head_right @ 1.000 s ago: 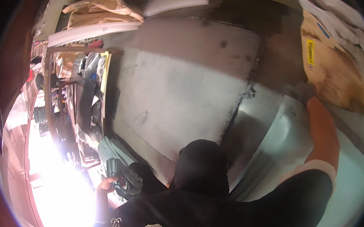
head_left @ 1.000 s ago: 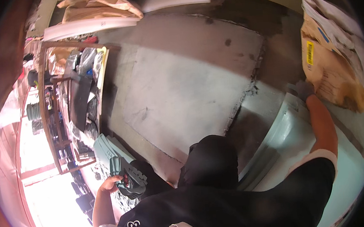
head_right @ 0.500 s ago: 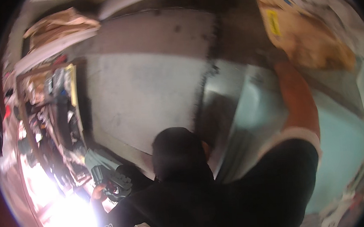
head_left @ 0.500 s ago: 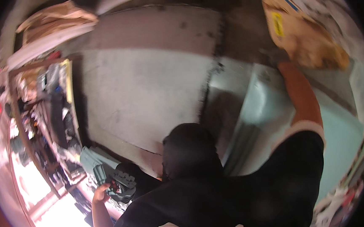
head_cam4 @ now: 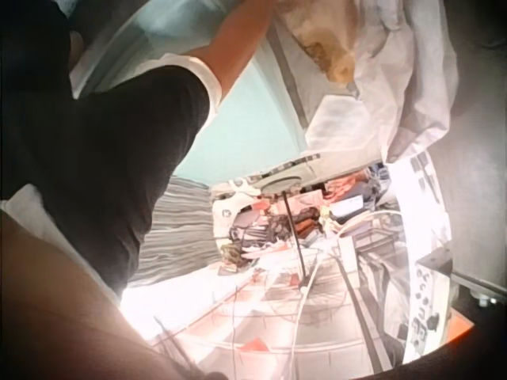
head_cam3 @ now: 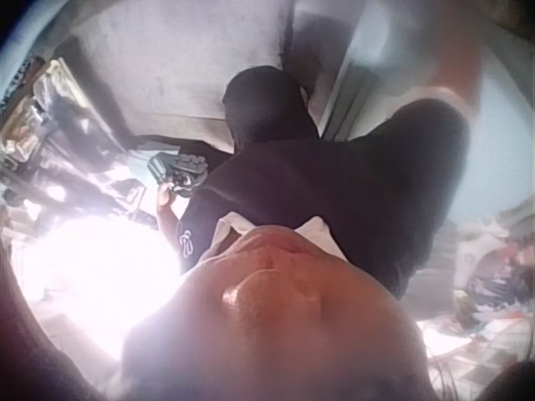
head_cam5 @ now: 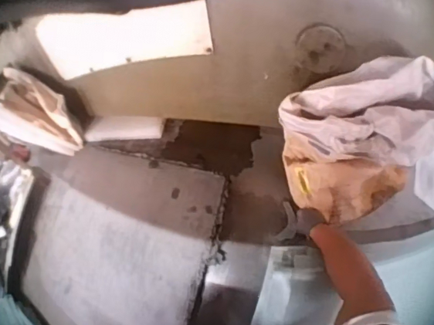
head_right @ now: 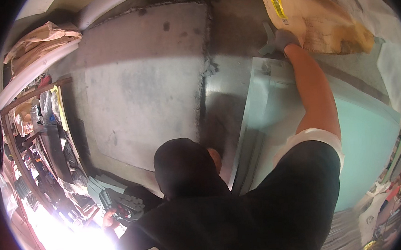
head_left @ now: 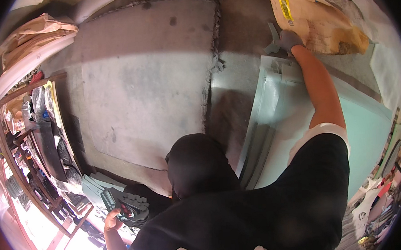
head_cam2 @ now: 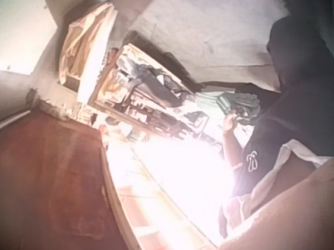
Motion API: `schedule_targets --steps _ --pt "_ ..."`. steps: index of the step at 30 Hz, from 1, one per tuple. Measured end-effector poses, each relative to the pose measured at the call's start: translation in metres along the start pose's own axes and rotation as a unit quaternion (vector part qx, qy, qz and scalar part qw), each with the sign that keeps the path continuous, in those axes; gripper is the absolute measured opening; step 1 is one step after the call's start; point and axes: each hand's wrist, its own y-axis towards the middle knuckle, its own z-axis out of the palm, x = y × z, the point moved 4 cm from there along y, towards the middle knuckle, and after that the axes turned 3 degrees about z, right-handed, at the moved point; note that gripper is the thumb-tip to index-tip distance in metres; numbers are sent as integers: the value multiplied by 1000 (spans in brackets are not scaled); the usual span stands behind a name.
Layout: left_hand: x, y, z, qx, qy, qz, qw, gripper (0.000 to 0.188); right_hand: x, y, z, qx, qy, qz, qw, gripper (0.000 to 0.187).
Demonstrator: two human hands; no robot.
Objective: The person repeatedly picks up light-blue foam cutouts from a workbench, aligns them into neat stacks, and places the stacks on the floor. The person also uses a green spray bottle to mist the workbench surface and wipes it with a cloth between handling the cutouts.
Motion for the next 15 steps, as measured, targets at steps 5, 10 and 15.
schedule_targets --steps 5,10,15 --pt "6 4 -11 78 3 5 997 30 4 8 16 60 -35 109 992 50" --pt "7 2 -16 39 19 3 999 33 9 21 26 48 20 119 992 52" --pt "-1 -9 -5 79 -35 50 995 34 41 -11 -30 -10 305 49 951 26"
